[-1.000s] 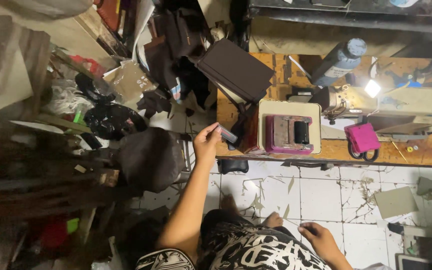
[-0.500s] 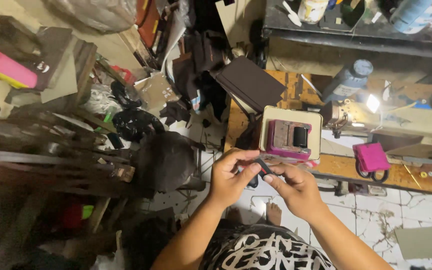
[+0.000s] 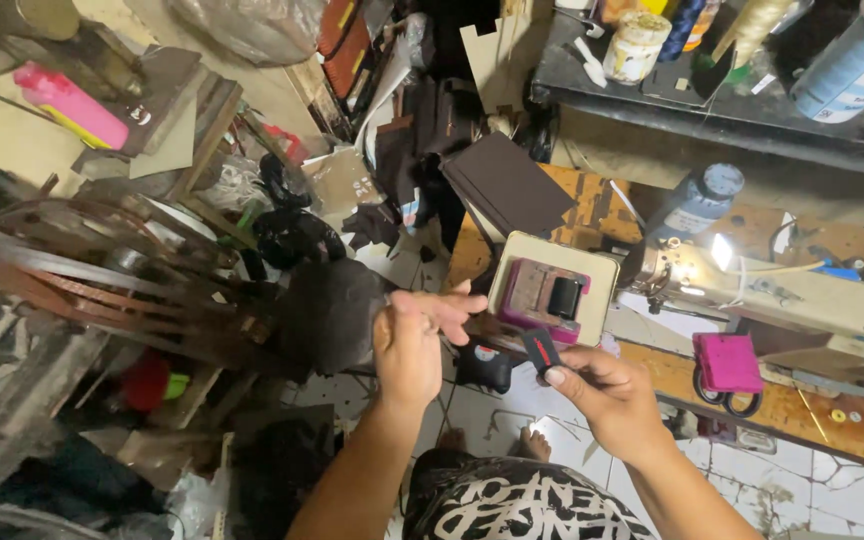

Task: Hanging small plastic clips on a line and organizing components in a leather workshop

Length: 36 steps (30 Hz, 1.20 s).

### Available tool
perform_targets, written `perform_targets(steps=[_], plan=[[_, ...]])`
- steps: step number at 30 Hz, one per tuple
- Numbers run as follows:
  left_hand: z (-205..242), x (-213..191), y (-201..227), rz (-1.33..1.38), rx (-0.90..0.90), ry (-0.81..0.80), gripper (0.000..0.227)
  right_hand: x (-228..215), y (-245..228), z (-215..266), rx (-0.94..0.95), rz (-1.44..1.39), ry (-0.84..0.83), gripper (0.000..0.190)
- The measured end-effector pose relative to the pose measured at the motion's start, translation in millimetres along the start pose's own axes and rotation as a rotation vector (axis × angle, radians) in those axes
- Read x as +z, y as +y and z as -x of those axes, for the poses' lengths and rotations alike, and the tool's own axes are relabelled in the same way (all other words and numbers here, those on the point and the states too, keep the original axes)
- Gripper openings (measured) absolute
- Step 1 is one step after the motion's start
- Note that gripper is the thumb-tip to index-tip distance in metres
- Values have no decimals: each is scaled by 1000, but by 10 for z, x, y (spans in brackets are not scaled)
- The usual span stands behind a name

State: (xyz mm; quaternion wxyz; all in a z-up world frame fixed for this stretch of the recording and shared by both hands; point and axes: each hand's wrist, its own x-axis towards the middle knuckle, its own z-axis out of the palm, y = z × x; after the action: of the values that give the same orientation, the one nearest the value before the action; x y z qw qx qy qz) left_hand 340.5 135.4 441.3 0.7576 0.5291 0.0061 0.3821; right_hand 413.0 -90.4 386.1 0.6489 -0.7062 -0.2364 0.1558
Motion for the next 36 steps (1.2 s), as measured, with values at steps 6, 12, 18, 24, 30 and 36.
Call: perform_targets(steps=[6,12,18,24,30,36], plan=[[256,634,3,-352,-164,-398,64,-265,240,-86,-9,-100,-38,21],[173,826,46,-628,-177,-170,21,-432,184,-193,-77,6,-120,17],[103,694,-65,-591,-207,-197,48,-495,179,-291,330,-591,-128,20],[90,933,-130,-492,-383,-436,76,-528,63,-418,433,-957,-214,13],[-62,896,-203,-493,-279,-321,27,-523,186,-436,481,-1007,-220,9],[-157,785,-346,-380,-357,-307,33,-470,112,-465,222,-689,-134,11]])
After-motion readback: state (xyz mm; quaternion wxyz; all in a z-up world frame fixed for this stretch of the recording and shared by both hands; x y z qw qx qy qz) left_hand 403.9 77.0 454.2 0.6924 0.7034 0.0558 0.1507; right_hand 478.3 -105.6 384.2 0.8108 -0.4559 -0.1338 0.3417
